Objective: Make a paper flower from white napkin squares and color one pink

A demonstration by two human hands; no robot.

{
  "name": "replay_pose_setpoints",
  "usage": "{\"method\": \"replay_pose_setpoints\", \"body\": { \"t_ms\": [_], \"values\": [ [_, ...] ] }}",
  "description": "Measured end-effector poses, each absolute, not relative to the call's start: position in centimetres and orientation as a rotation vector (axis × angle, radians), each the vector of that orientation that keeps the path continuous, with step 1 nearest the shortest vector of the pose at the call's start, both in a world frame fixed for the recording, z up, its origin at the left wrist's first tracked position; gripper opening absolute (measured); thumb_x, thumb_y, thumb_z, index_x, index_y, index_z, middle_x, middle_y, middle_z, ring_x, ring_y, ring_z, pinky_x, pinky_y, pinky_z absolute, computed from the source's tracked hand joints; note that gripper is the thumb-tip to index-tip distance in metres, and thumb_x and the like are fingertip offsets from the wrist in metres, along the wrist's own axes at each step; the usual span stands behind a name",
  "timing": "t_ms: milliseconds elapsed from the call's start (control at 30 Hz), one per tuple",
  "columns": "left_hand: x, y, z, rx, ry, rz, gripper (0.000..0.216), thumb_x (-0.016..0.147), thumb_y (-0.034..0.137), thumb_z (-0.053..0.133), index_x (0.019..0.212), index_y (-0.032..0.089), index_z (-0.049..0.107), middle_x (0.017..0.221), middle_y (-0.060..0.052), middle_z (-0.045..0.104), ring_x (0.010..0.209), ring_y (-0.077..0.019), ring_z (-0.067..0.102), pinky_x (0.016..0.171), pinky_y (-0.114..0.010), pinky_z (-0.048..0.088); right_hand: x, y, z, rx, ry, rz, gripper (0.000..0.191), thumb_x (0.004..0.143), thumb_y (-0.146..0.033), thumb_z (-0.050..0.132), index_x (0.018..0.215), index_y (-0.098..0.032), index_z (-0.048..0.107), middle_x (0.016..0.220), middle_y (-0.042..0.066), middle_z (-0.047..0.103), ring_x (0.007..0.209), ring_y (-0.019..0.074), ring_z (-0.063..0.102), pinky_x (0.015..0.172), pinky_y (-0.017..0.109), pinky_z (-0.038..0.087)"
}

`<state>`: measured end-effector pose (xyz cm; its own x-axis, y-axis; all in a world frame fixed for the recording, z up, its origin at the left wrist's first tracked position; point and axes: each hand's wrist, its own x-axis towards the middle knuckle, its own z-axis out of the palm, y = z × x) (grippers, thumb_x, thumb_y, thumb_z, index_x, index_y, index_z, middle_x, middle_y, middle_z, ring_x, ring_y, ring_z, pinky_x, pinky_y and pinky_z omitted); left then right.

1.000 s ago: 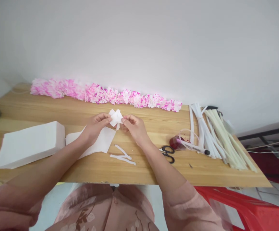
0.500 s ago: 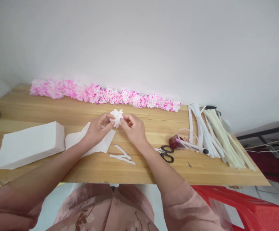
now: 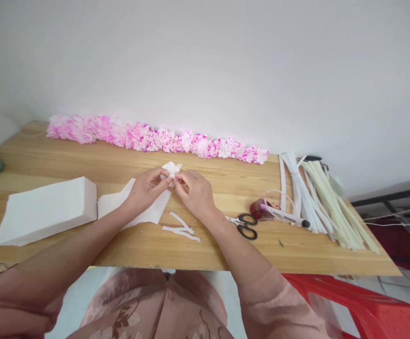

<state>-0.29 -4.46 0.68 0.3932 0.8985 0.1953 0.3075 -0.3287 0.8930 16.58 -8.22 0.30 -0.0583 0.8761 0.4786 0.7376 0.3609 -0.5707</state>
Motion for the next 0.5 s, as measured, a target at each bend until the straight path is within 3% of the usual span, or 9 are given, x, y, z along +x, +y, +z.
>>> {"method": "replay_pose_setpoints", "body": {
  "t_ms": [100, 333, 500],
  "values": [
    [-0.30, -4.40, 0.78, 1.836, 1.061, 0.952, 0.016, 0.086, 0.032, 0.055, 0.078, 0.019, 0.061, 0.077, 0.000, 0.064, 0.074, -0.0151, 0.058, 0.068, -0.026, 0.042, 16.48, -8.26, 0.45, -1.410, -1.776, 0.290, 0.013, 0.090, -0.028, 0.056, 0.086, -0.022, 0.067, 0.084, 0.004, 0.071, 0.075, 0.0171, 0.063, 0.071, 0.029, 0.048],
    [-0.25, -3.82, 0.28, 1.408, 0.991, 1.021, 0.020, 0.080, 0.036, 0.063, 0.075, 0.018, 0.062, 0.072, 0.001, 0.064, 0.067, -0.0129, 0.057, 0.067, -0.024, 0.044, 17.01, -7.59, 0.32, -1.416, -1.340, 0.856, 0.021, 0.082, -0.041, 0.064, 0.083, -0.020, 0.066, 0.074, -0.001, 0.067, 0.062, 0.0124, 0.056, 0.059, 0.025, 0.044],
    [-0.18, -3.97, 0.49, 1.425, 1.032, 1.038, 0.017, 0.079, 0.035, 0.063, 0.076, 0.018, 0.064, 0.076, 0.000, 0.066, 0.070, -0.0136, 0.058, 0.069, -0.025, 0.044, 17.04, -7.54, 0.53, -1.440, -1.368, 0.878, 0.021, 0.081, -0.041, 0.064, 0.082, -0.020, 0.066, 0.075, -0.001, 0.067, 0.065, 0.0130, 0.058, 0.062, 0.025, 0.045]
  ]
}}
